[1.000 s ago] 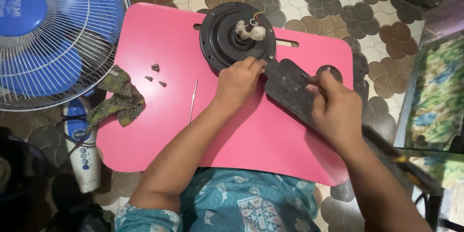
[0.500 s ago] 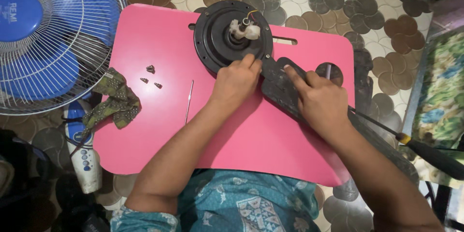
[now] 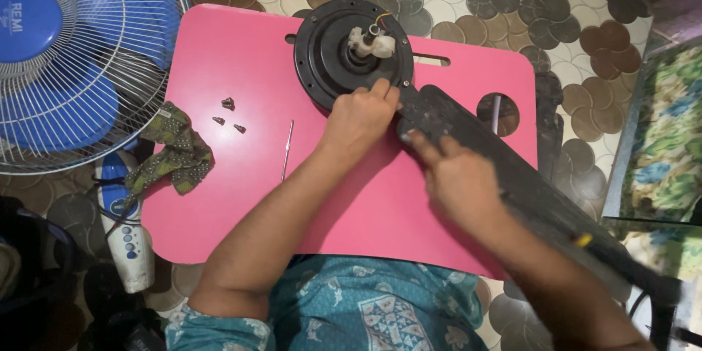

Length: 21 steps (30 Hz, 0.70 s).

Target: The person attaches a fan blade to the motor housing on a pink table using a screwdriver and screws. They align the blade, insert screws, and tighten them to secure the blade to the motor.

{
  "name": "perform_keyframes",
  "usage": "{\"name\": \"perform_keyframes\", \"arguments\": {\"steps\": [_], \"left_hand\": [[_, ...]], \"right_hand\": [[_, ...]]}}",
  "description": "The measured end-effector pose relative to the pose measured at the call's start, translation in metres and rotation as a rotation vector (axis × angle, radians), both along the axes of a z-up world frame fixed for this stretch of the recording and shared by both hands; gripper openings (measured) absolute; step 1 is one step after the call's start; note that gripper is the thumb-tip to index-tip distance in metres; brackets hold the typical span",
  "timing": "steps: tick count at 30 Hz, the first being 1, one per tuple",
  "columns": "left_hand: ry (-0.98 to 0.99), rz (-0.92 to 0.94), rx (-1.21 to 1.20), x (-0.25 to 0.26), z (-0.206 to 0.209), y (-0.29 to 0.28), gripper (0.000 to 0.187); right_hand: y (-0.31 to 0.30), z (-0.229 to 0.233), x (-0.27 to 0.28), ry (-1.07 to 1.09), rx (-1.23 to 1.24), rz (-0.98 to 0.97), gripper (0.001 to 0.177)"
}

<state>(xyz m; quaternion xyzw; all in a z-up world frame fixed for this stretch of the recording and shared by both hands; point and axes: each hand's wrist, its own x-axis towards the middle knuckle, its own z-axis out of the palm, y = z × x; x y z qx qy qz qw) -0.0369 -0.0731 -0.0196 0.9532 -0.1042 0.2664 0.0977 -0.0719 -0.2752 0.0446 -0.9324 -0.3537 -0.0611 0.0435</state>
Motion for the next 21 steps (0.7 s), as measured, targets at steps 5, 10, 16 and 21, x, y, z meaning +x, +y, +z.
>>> {"name": "perform_keyframes", "arguments": {"steps": [5, 10, 16, 21], "left_hand": [[0.021, -0.177, -0.032, -0.001, 0.02, 0.016, 0.029], [-0.005, -0.125, -0.258, -0.026, 0.042, 0.049, 0.026], [0.364, 0.329, -0.458, -0.083, 0.049, 0.096, 0.01], [0.611, 0.476, -0.424, -0.123, 0.04, 0.102, 0.025]], "right_hand": [[0.029, -0.033, -0.038, 0.11, 0.066, 0.059, 0.061], [0.055, -0.06, -0.032, -0.053, 0.206, 0.137, 0.064], [0.085, -0.067, -0.023, -0.15, 0.192, 0.211, 0.068], [0.103, -0.064, -0.023, -0.294, 0.126, 0.249, 0.062]]}}
